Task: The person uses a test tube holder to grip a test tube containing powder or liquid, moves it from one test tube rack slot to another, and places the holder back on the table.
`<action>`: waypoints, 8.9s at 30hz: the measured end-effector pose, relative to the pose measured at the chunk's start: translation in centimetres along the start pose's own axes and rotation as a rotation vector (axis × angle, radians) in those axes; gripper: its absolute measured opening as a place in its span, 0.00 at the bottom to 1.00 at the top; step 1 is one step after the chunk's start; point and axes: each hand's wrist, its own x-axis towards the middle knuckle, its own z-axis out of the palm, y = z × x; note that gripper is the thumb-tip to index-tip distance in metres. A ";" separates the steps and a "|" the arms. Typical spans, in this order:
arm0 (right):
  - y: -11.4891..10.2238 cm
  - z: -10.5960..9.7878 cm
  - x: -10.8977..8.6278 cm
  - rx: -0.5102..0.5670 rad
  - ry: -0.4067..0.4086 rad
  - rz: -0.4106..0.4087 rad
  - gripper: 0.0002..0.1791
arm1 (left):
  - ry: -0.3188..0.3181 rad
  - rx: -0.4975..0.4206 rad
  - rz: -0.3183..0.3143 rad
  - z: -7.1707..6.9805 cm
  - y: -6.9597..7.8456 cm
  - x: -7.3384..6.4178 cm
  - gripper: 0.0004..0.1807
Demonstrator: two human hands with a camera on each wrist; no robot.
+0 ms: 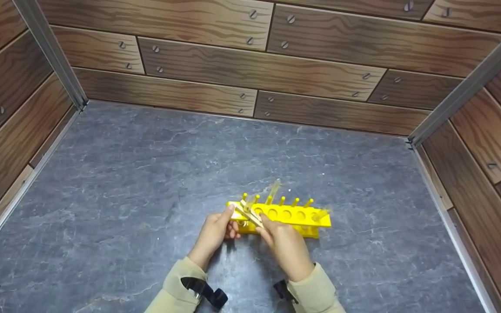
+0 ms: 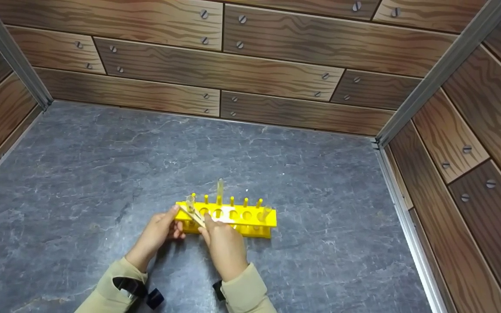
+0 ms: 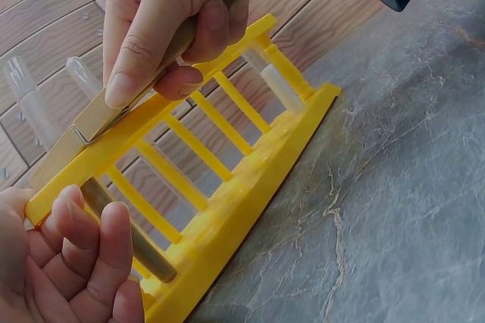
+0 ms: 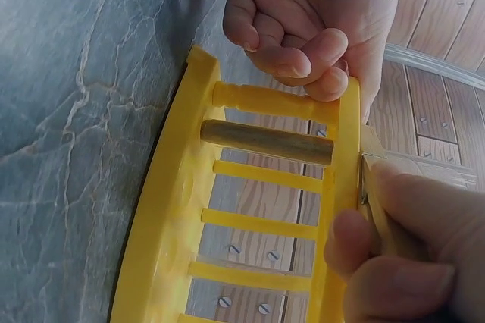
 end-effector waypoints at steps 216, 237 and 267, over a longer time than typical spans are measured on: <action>0.6 -7.2 0.0 -0.057 0.047 -0.039 0.18 | 0.000 0.015 -0.013 0.1 1.5 -1.3 0.28; 1.3 -8.0 -0.5 -0.082 0.048 -0.023 0.18 | 0.025 0.005 0.036 0.1 -1.4 0.3 0.30; 2.5 -8.9 -1.2 -0.099 0.076 -0.003 0.16 | 0.026 0.038 0.004 -0.1 -1.4 0.4 0.30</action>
